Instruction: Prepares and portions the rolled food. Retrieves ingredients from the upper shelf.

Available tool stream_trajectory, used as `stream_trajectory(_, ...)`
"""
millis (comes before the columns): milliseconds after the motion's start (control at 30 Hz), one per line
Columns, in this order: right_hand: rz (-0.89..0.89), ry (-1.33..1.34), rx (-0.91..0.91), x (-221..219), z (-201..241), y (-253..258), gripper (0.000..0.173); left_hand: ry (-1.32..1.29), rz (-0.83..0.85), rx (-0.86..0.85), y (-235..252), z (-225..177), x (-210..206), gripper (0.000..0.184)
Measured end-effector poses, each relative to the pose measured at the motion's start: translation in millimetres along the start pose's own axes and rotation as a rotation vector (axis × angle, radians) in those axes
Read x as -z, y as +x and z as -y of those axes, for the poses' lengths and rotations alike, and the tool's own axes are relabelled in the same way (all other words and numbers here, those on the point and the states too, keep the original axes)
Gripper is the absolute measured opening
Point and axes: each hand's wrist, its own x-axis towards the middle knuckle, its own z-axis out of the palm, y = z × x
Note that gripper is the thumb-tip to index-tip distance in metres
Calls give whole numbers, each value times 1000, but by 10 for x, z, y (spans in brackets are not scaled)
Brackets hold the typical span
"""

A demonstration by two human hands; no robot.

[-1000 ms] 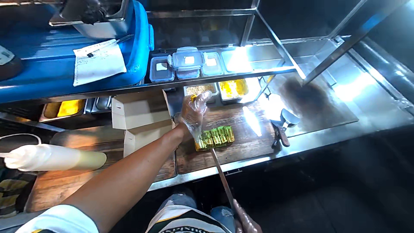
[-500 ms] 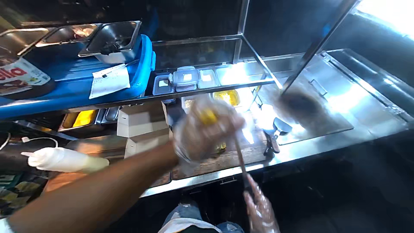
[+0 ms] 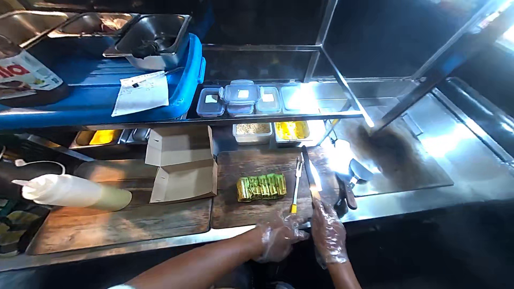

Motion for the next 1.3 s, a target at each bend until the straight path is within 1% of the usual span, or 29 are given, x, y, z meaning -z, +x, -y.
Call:
stream_trajectory(33, -88, 39, 69, 37, 138, 71, 35, -30, -94, 92, -187, -15, 140, 40)
stream_trajectory(67, -73, 74, 116, 90, 303, 186, 33, -35, -206, 230, -366, 25, 298, 35)
stream_trajectory(133, 197, 105, 154, 170, 647, 524, 38, 55, -408, 548, -600, 309, 600, 39)
stream_trajectory(167, 337, 91, 180, 157, 814, 719, 40, 75, -391, 695, -650, 496, 744, 43)
stream_trajectory(200, 476, 42, 207, 126, 985, 905, 43, 58, -298, 808, -660, 659, 873, 49)
stream_trajectory(233, 600, -9, 221, 70, 1144, 1062, 46, 27, -185, 882, -632, 781, 972, 55)
stream_trajectory(267, 686, -47, 228, -16, 1267, 1174, 49, -6, -98, 931, -580, 844, 1045, 56)
stream_trajectory(300, 733, -77, 239, -117, 1346, 1248, 49, -43, -36, 961, -521, 863, 1094, 53)
stream_trajectory(367, 793, -120, 252, -218, 1437, 1307, 41, -99, 63, 1005, -429, 851, 1142, 42)
stream_trajectory(433, 800, -133, 257, -271, 1446, 1310, 37, -118, 72, 1027, -406, 838, 1146, 34)
stream_trajectory(600, 802, -95, 253, -324, 1401, 1334, 36, -132, 34, 976, -415, 862, 1126, 30)
stream_trajectory(700, 789, -15, 293, -273, 1325, 1327, 33, -121, -21, 923, -488, 828, 1115, 28)
stream_trajectory(767, 774, 51, 311, -184, 1286, 1333, 30, -121, -90, 862, -569, 822, 1103, 30)
stream_trajectory(867, 751, 133, 334, 78, 1338, 1428, 28, -112, -246, 744, -654, 882, 1157, 28)
stream_trajectory(967, 712, 191, 397, 120, 1358, 1778, 26, -125, -311, 616, -552, 1116, 1442, 24)
stream_trajectory(1033, 739, 170, 397, -17, 1409, 2093, 27, -123, -299, 631, -384, 1422, 1574, 22)
stream_trajectory(1100, 818, 120, 357, -284, 1473, 2368, 26, -139, -243, 663, -193, 1769, 1563, 21)
stream_trajectory(1167, 888, 77, 326, -588, 1491, 2499, 26, -176, -193, 686, -100, 2056, 1419, 21)
stream_trajectory(1233, 864, 81, 327, -695, 1450, 2520, 29, -207, -239, 685, -119, 2141, 1348, 25)
stream_trajectory(1300, 699, 146, 325, -562, 1302, 2360, 35, -200, -352, 715, -250, 1949, 1320, 37)
